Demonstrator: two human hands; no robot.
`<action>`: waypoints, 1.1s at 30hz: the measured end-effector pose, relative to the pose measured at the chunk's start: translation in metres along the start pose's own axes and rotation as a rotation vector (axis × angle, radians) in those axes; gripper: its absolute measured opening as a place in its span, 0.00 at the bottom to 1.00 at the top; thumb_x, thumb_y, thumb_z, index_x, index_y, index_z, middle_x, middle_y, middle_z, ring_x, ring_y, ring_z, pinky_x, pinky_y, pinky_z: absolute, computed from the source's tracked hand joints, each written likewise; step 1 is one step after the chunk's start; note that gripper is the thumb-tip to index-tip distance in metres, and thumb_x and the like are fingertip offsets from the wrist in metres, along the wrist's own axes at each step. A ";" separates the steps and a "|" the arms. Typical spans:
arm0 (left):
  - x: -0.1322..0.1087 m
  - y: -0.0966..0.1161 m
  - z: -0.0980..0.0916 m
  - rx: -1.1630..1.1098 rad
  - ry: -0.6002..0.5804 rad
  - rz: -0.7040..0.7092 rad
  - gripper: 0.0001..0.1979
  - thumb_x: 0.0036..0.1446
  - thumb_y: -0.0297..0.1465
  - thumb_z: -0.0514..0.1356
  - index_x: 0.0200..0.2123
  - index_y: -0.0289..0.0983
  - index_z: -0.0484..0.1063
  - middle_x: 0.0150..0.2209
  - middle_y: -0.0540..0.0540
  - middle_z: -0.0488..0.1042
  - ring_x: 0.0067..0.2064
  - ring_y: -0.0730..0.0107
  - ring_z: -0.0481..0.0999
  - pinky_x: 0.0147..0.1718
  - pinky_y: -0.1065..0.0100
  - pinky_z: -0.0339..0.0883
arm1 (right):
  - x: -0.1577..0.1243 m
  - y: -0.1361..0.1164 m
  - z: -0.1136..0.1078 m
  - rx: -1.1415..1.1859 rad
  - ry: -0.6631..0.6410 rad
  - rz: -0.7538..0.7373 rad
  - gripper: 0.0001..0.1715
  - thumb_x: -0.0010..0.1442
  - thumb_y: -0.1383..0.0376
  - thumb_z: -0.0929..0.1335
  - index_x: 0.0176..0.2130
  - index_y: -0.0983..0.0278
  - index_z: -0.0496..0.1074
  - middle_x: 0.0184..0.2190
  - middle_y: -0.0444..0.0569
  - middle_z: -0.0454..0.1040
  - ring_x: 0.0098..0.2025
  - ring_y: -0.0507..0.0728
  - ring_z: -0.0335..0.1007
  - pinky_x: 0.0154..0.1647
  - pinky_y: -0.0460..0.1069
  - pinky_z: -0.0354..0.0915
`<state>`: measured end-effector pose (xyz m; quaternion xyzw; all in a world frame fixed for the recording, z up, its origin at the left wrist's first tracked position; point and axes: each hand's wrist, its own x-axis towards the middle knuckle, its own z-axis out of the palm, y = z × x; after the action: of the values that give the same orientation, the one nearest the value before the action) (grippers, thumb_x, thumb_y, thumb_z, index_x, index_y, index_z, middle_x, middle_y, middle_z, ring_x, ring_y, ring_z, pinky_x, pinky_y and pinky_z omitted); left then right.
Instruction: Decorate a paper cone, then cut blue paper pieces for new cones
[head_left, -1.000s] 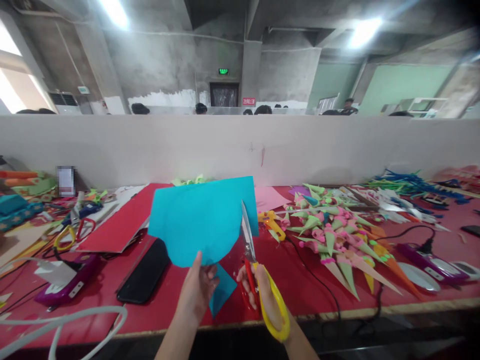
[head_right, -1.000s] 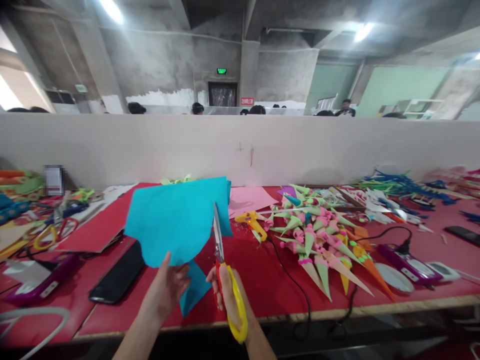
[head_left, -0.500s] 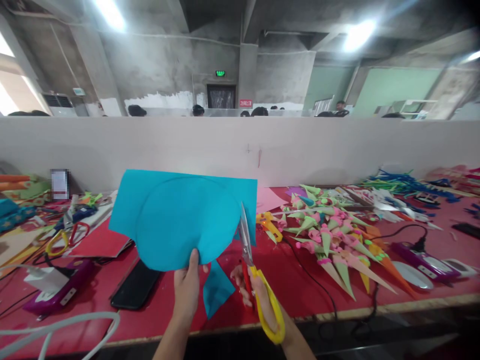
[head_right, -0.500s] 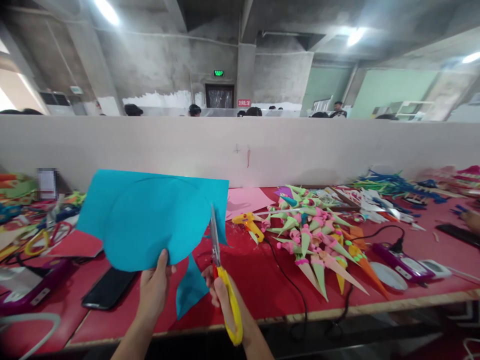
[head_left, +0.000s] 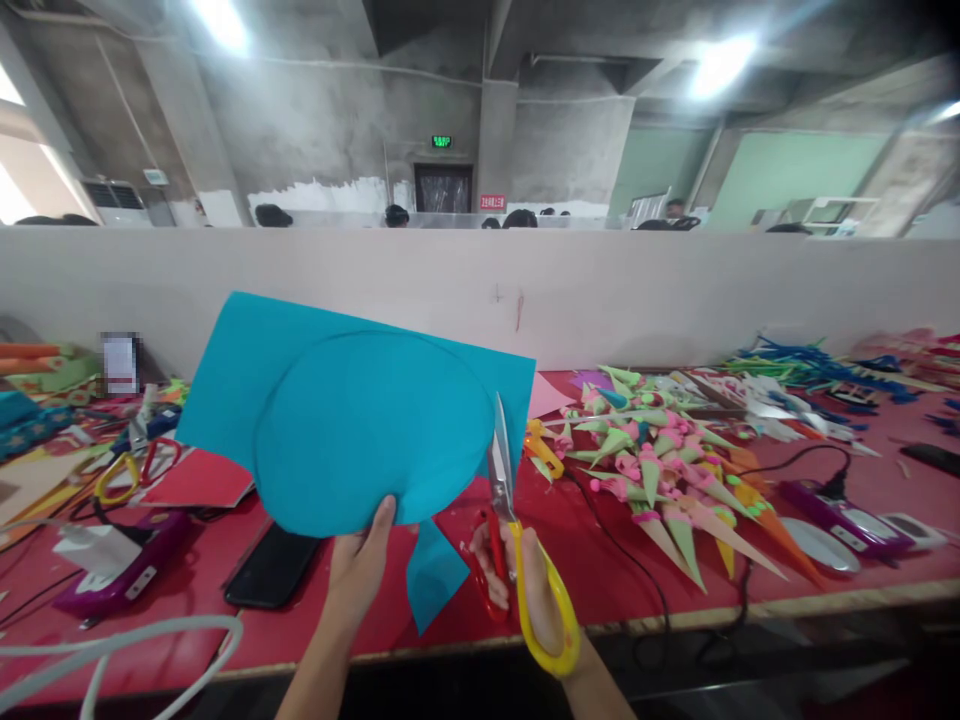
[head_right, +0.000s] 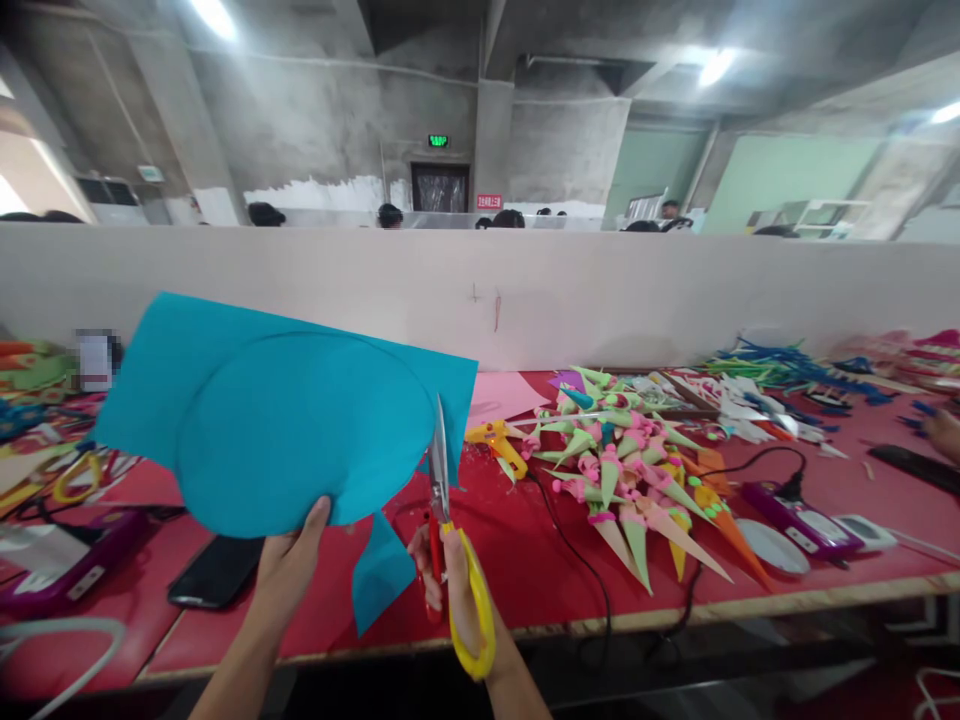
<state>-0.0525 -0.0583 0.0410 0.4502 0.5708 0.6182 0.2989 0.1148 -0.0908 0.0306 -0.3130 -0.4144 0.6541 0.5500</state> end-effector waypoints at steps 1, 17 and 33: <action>0.000 0.001 -0.001 0.003 0.003 0.001 0.18 0.46 0.40 0.58 0.40 0.38 0.73 0.45 0.44 0.73 0.56 0.56 0.61 0.54 0.58 0.55 | 0.000 0.000 -0.001 -0.003 0.004 0.002 0.31 0.50 0.40 0.58 0.26 0.65 0.63 0.16 0.38 0.53 0.14 0.43 0.42 0.13 0.41 0.45; 0.027 0.023 -0.021 0.095 0.070 0.158 0.16 0.48 0.43 0.55 0.20 0.37 0.67 0.17 0.49 0.68 0.32 0.63 0.72 0.33 0.67 0.67 | -0.010 -0.002 -0.017 -0.215 -0.080 -0.038 0.32 0.54 0.42 0.54 0.29 0.66 0.64 0.19 0.40 0.57 0.14 0.42 0.44 0.14 0.41 0.43; 0.029 0.027 -0.014 0.257 -0.060 0.396 0.15 0.51 0.38 0.52 0.23 0.35 0.71 0.27 0.44 0.76 0.32 0.64 0.74 0.35 0.67 0.67 | 0.002 0.001 -0.017 -0.009 -0.059 -0.013 0.35 0.51 0.39 0.55 0.32 0.66 0.66 0.23 0.42 0.59 0.16 0.44 0.46 0.15 0.42 0.45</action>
<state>-0.0735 -0.0432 0.0746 0.6058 0.5361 0.5735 0.1290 0.1292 -0.0857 0.0219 -0.2934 -0.4352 0.6576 0.5404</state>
